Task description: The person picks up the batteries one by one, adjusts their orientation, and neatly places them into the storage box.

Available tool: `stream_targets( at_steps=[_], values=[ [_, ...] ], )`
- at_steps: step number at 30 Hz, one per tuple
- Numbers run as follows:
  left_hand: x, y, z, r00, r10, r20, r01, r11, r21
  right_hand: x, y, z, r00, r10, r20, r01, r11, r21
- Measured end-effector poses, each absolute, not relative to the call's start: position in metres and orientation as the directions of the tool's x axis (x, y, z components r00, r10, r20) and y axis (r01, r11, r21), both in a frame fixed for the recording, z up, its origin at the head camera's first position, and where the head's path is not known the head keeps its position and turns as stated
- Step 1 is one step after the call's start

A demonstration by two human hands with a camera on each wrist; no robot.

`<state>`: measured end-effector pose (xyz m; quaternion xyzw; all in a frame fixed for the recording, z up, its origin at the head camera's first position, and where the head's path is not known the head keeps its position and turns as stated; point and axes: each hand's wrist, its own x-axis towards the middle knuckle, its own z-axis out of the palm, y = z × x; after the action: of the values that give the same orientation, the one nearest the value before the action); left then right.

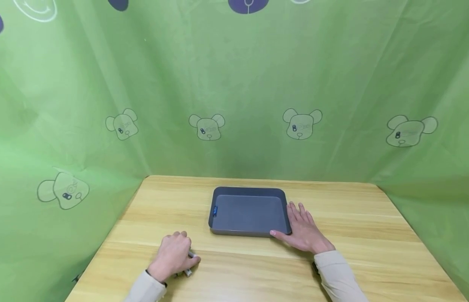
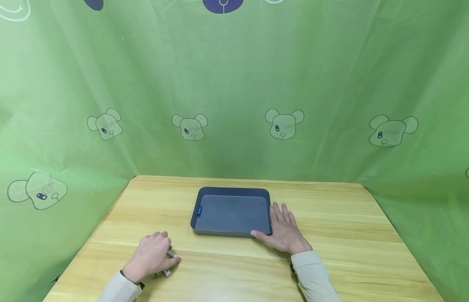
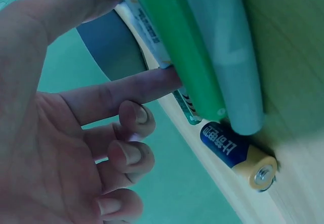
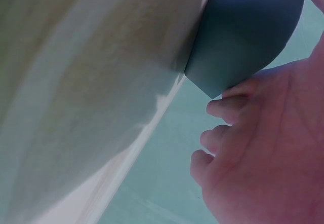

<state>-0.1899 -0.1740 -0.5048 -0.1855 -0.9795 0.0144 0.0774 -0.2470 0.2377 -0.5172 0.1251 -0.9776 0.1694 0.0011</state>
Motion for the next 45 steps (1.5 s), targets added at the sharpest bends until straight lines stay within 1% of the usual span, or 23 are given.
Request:
stream_targets(
  at_steps=[6, 11, 14, 20, 25, 28, 33, 39, 45],
  values=[
    [-0.194, -0.176, -0.499, -0.906, 0.389, 0.167, 0.396, 0.918, 0.007, -0.247, 0.238, -0.517, -0.968, -0.246, 0.051, -0.249, 0.911, -0.33],
    [-0.207, -0.181, -0.486, -0.891, 0.414, 0.184, 0.441, 0.887, 0.137, -0.247, 0.24, -0.516, -0.968, -0.246, 0.048, -0.248, 0.909, -0.334],
    [-0.218, -0.186, -0.481, -0.878, 0.429, 0.213, 0.468, 0.865, 0.184, -0.247, 0.24, -0.517, -0.968, -0.247, 0.053, -0.25, 0.907, -0.338],
    [-0.241, -0.19, -0.475, -0.81, 0.485, 0.33, 0.557, 0.813, 0.171, -0.246, 0.241, -0.519, -0.965, -0.254, 0.066, -0.261, 0.906, -0.334],
    [-0.259, -0.186, -0.472, -0.771, 0.515, 0.373, 0.605, 0.775, 0.181, -0.246, 0.24, -0.519, -0.962, -0.255, 0.093, -0.272, 0.904, -0.329],
    [-0.268, -0.183, -0.471, -0.763, 0.531, 0.37, 0.624, 0.754, 0.205, -0.247, 0.239, -0.52, -0.963, -0.252, 0.091, -0.268, 0.906, -0.327],
    [-0.283, -0.176, -0.471, -0.764, 0.546, 0.344, 0.633, 0.737, 0.236, -0.247, 0.239, -0.52, -0.965, -0.248, 0.084, -0.262, 0.91, -0.322],
    [-0.298, -0.169, -0.474, -0.763, 0.557, 0.328, 0.64, 0.725, 0.256, -0.246, 0.239, -0.519, -0.968, -0.241, 0.067, -0.25, 0.914, -0.319],
    [-0.311, -0.162, -0.476, -0.744, 0.576, 0.337, 0.662, 0.704, 0.258, -0.245, 0.239, -0.518, -0.969, -0.238, 0.062, -0.245, 0.913, -0.327]
  ],
)
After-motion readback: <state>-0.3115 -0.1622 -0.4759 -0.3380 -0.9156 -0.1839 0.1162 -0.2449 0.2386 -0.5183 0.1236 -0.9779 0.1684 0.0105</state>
